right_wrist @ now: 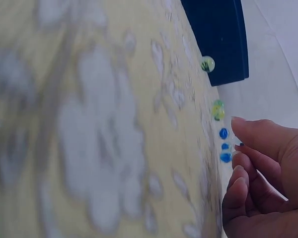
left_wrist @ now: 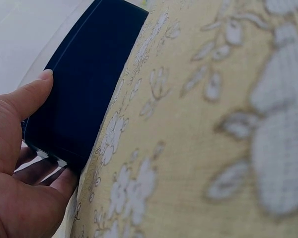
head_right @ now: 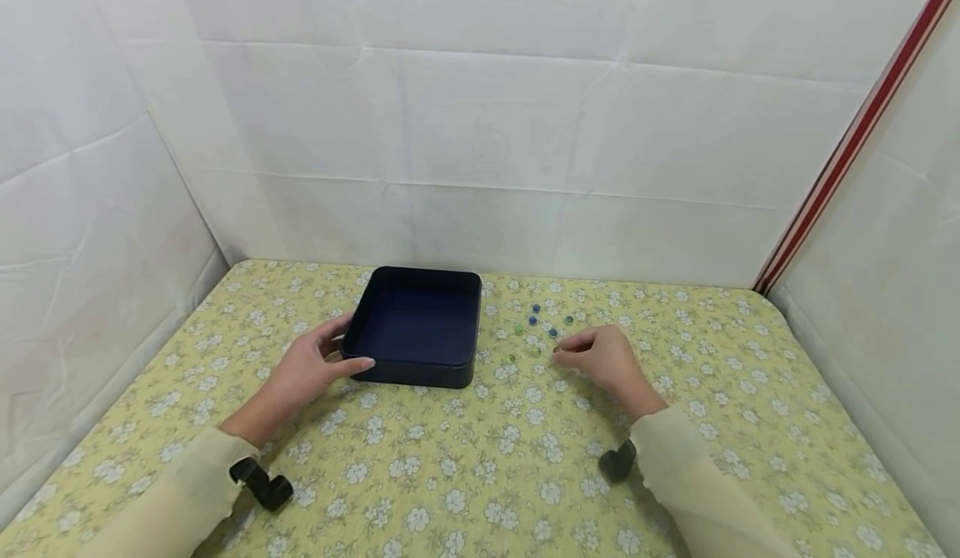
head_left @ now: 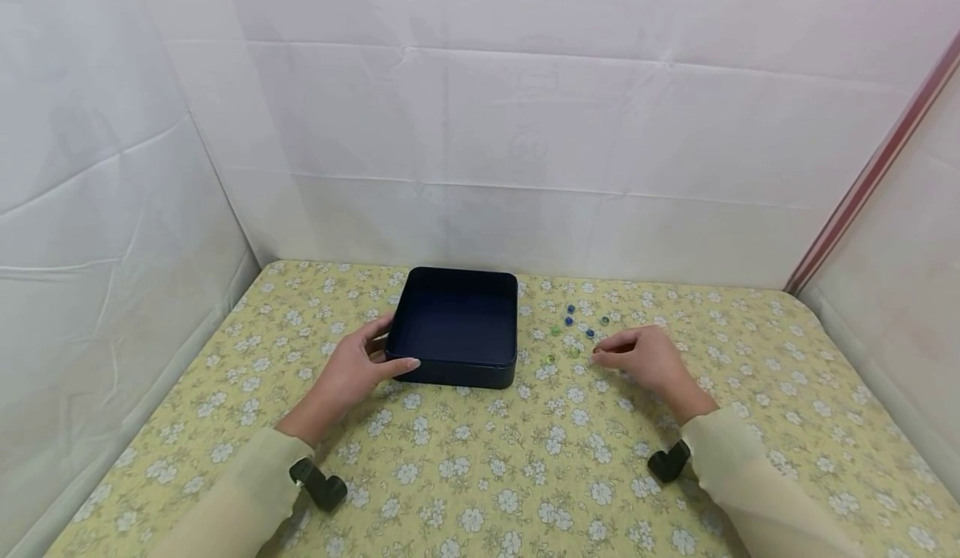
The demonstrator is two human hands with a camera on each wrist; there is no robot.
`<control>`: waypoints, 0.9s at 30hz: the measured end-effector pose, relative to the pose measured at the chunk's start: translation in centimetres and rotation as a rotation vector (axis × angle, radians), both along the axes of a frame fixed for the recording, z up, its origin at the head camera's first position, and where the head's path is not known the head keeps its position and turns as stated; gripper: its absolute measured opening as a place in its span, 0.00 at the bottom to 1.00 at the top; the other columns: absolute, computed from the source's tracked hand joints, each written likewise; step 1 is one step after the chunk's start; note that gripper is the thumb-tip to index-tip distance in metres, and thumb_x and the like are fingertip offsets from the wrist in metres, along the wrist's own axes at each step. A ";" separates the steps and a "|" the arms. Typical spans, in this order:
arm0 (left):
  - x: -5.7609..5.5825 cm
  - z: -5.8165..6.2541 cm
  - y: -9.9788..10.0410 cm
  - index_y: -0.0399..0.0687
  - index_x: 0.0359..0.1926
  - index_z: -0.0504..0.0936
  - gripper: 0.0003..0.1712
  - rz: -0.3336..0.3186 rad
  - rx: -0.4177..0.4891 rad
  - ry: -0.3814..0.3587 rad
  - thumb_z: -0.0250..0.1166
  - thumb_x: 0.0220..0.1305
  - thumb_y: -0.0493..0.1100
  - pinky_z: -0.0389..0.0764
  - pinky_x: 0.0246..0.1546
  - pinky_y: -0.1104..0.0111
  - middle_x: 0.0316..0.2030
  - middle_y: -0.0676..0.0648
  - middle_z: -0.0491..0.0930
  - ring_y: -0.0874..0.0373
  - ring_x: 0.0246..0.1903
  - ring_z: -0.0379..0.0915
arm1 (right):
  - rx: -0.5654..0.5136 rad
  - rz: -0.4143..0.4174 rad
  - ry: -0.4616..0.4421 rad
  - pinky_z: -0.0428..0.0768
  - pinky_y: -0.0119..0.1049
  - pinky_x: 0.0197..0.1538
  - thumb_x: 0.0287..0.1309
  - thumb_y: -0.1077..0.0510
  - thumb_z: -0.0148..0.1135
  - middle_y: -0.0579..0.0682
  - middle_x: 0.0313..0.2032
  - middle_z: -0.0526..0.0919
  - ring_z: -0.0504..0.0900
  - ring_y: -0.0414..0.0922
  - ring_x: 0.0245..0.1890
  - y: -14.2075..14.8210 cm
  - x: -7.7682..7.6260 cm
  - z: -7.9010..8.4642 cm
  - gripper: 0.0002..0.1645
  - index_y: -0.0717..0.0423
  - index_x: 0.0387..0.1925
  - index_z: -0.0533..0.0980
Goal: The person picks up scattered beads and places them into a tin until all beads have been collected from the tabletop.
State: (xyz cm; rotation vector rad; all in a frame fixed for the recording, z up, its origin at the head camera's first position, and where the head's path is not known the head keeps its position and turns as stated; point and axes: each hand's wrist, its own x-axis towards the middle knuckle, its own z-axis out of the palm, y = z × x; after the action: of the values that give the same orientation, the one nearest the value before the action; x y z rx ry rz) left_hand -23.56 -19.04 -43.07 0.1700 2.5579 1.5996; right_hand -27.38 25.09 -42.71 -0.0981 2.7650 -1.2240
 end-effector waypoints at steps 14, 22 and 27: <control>-0.1 -0.3 0.1 0.56 0.82 0.52 0.58 0.013 -0.005 -0.012 0.75 0.61 0.59 0.77 0.66 0.49 0.80 0.42 0.56 0.40 0.75 0.60 | -0.160 -0.031 -0.031 0.87 0.39 0.48 0.60 0.47 0.75 0.52 0.57 0.86 0.85 0.49 0.53 -2.1 0.1 -0.4 0.19 0.49 0.50 0.88; 0.0 -0.1 0.1 0.56 0.83 0.51 0.57 0.012 -0.007 -0.010 0.74 0.61 0.59 0.77 0.66 0.49 0.80 0.42 0.56 0.39 0.75 0.60 | -0.206 -0.005 -0.010 0.87 0.41 0.50 0.60 0.48 0.75 0.52 0.55 0.87 0.85 0.50 0.53 -2.9 0.1 -0.2 0.20 0.51 0.51 0.87; 0.0 -0.1 0.0 0.55 0.83 0.51 0.56 0.012 -0.008 -0.002 0.74 0.63 0.57 0.78 0.66 0.49 0.79 0.41 0.56 0.39 0.75 0.60 | -0.235 0.011 -0.005 0.87 0.40 0.49 0.59 0.48 0.76 0.49 0.54 0.88 0.86 0.46 0.50 -3.2 -0.1 -0.3 0.21 0.50 0.51 0.87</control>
State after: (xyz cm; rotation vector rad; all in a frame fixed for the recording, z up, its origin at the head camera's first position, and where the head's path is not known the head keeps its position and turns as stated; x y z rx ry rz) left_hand -23.56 -19.00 -43.15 0.1521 2.5680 1.5929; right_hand -27.44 21.84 -42.98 -0.1301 2.6016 -1.5383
